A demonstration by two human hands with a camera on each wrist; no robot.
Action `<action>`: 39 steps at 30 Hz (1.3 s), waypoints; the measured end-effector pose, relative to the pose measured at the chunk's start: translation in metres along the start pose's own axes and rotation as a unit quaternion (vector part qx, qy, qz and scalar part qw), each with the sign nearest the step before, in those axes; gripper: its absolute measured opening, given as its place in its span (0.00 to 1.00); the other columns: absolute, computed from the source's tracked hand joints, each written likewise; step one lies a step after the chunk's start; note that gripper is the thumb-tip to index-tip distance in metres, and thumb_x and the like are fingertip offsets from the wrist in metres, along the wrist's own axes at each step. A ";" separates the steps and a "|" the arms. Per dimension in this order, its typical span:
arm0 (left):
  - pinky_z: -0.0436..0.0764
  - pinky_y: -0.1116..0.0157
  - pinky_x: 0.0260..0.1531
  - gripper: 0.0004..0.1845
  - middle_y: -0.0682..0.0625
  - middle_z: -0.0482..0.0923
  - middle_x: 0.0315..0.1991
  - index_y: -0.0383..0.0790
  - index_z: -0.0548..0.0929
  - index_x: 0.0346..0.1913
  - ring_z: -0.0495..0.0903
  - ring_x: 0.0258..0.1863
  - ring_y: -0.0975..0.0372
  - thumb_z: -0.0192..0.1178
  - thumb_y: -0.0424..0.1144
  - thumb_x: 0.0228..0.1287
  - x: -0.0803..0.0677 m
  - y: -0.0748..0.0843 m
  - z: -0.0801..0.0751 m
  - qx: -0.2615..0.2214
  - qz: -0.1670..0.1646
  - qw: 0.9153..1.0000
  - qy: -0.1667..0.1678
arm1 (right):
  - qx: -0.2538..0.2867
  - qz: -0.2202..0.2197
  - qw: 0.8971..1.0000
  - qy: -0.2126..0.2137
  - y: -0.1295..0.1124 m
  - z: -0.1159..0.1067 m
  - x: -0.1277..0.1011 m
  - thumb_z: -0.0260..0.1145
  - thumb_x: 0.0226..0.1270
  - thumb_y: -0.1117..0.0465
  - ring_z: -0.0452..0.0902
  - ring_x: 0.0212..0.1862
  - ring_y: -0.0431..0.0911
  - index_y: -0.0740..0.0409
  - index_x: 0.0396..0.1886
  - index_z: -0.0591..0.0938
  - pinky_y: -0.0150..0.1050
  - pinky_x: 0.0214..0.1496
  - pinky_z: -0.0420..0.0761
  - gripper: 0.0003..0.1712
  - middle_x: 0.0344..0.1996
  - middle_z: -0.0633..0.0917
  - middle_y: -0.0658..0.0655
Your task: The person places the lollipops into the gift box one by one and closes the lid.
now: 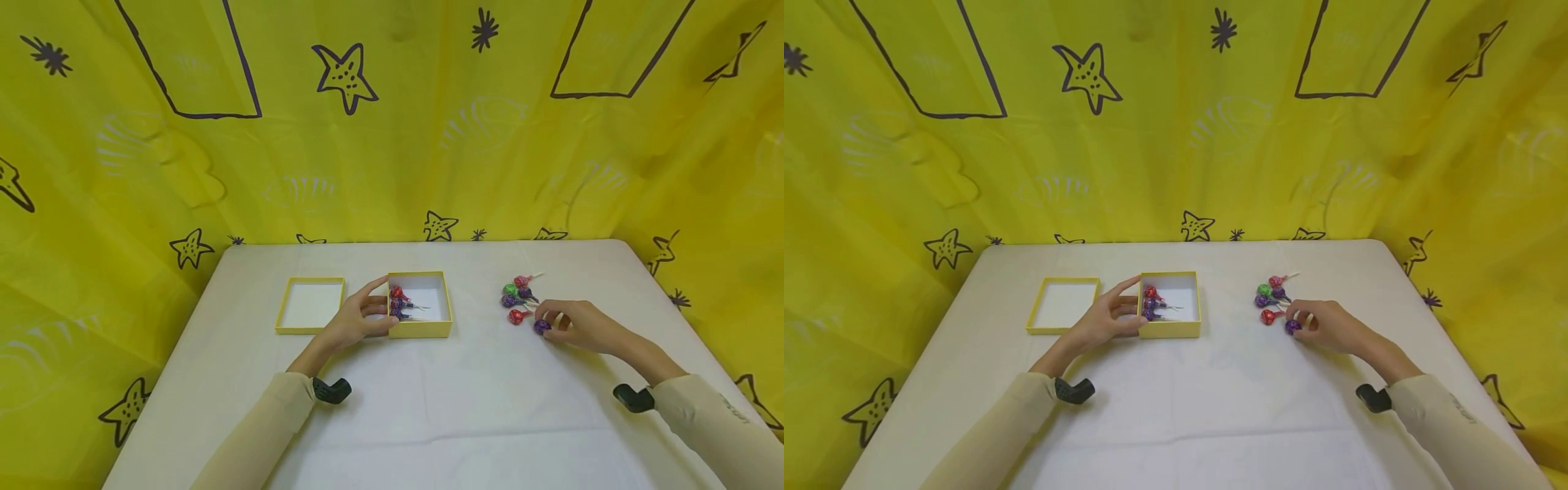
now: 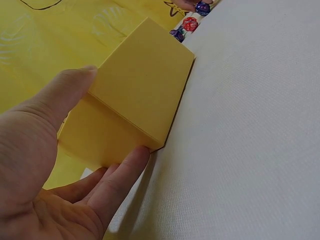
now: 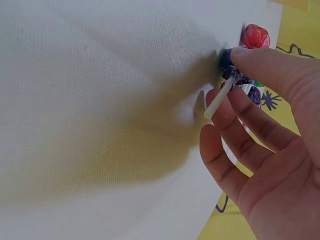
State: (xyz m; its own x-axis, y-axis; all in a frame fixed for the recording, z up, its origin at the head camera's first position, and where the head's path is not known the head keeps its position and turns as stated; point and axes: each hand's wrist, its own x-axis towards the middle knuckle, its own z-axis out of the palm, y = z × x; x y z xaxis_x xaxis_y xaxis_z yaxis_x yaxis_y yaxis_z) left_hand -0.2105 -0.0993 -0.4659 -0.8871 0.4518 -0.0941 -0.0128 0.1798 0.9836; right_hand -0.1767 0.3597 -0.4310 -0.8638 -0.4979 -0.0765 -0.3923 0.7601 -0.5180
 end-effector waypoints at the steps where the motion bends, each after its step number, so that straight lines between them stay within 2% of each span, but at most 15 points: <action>1: 0.84 0.58 0.55 0.49 0.33 0.68 0.70 0.56 0.57 0.82 0.76 0.64 0.46 0.72 0.33 0.64 0.000 0.000 0.000 0.000 0.001 1.000 -0.001 | 0.000 0.001 1.000 0.000 0.000 0.000 0.000 0.75 0.63 0.67 0.76 0.35 0.41 0.52 0.48 0.82 0.32 0.36 0.81 0.16 0.37 0.85 0.48; 16: 0.80 0.53 0.60 0.49 0.33 0.68 0.71 0.55 0.56 0.82 0.73 0.68 0.43 0.72 0.36 0.65 -0.004 0.000 0.000 0.020 0.008 1.000 0.002 | -0.001 0.004 1.000 0.002 0.000 0.001 0.000 0.74 0.63 0.68 0.76 0.36 0.40 0.52 0.47 0.82 0.32 0.37 0.80 0.15 0.37 0.85 0.47; 24: 0.80 0.53 0.61 0.49 0.37 0.69 0.70 0.61 0.58 0.81 0.76 0.65 0.48 0.74 0.37 0.63 -0.003 0.001 0.000 0.027 0.000 1.000 0.007 | -0.018 -0.004 1.000 0.007 -0.001 -0.003 0.001 0.75 0.62 0.69 0.76 0.35 0.38 0.53 0.46 0.83 0.33 0.37 0.81 0.15 0.35 0.85 0.45; 30: 0.80 0.53 0.60 0.49 0.35 0.69 0.71 0.56 0.56 0.82 0.76 0.65 0.46 0.73 0.37 0.64 -0.003 0.000 0.000 0.026 0.008 1.000 0.004 | -0.016 -0.039 0.999 0.004 -0.005 -0.014 0.004 0.76 0.60 0.70 0.77 0.35 0.37 0.52 0.45 0.83 0.35 0.37 0.83 0.16 0.36 0.85 0.44; 39: 0.82 0.55 0.58 0.48 0.33 0.68 0.70 0.54 0.56 0.82 0.75 0.65 0.45 0.71 0.34 0.66 -0.003 0.001 0.000 0.010 0.006 1.000 -0.001 | -0.019 -0.066 0.997 0.024 -0.027 -0.039 0.017 0.75 0.61 0.71 0.79 0.35 0.37 0.55 0.44 0.84 0.35 0.36 0.84 0.14 0.37 0.87 0.44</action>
State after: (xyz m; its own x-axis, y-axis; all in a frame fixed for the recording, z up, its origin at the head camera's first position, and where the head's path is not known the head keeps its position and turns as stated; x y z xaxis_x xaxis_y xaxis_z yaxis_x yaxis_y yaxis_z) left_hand -0.2078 -0.1001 -0.4648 -0.8864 0.4557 -0.0820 0.0081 0.1922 0.9813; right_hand -0.1930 0.3474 -0.3854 -0.8179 -0.5746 0.0305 -0.5138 0.7054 -0.4883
